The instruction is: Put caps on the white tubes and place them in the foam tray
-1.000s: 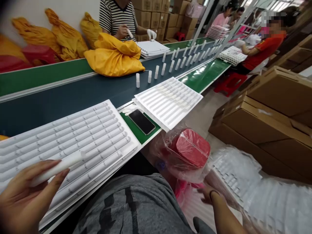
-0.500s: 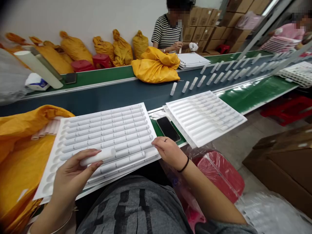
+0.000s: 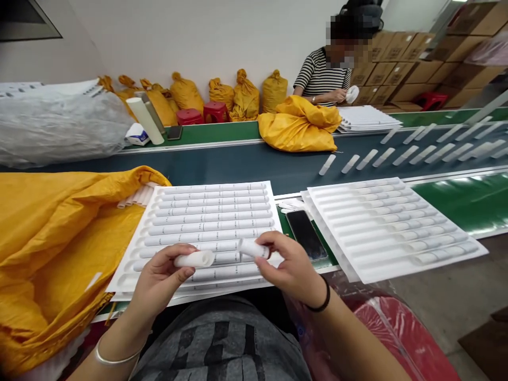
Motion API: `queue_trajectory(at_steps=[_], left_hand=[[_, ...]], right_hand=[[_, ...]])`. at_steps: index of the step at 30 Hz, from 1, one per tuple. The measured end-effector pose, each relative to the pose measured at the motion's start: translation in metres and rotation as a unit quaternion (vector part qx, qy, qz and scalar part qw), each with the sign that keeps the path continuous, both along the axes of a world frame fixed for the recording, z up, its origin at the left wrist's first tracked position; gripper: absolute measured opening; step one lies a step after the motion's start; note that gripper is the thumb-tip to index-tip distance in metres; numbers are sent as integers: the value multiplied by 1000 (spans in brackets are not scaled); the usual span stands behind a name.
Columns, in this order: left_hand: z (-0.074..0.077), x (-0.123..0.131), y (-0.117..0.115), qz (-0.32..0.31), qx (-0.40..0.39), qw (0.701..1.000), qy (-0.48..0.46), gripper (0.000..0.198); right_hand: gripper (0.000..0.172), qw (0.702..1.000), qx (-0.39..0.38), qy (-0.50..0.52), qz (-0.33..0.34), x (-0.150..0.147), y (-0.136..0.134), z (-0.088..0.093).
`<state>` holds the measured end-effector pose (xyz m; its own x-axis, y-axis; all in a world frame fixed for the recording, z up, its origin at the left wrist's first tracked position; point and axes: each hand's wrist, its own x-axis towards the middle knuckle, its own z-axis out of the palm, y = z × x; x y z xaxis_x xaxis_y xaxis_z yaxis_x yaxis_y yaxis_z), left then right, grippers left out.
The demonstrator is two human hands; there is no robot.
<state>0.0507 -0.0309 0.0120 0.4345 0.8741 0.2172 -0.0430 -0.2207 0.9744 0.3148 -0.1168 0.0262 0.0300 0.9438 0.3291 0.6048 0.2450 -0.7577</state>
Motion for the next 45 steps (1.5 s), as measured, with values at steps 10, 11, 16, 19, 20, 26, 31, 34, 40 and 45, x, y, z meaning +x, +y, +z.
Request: queue_trajectory(at_steps=[10,11,16,19,20,26,31,34,40,45], left_hand=[[21,-9,12,6,238,960,147,28],[23,-10,13,0,248,957,151,28],[32,-9,13,-28,274,944,184,31],[34,-8,13,-32,281,937,204,33],[34,-7,13,-31,283,937,204,33],[32,-2,17,-5,328,925,193,33],[31,1,20,-10,342,919,197,34],[32,2,22,-16,340,919,200,33],[31,0,25,-9,409,887,216,40],[30,1,28,-13,464,859,215,44]], right_hand=[[25,989,54,120,70,-27,21,18],[26,988,57,123,73,-28,22,18],[32,987,68,116,85,-34,25,15],[31,991,74,82,79,-36,29,15],[30,992,71,69,76,-36,31,15],[24,996,-6,79,42,-36,39,14],[25,977,-100,186,36,-36,43,16],[29,957,-162,238,26,-37,47,22],[38,916,-261,305,23,-37,59,26],[44,880,-309,357,58,-34,65,19]])
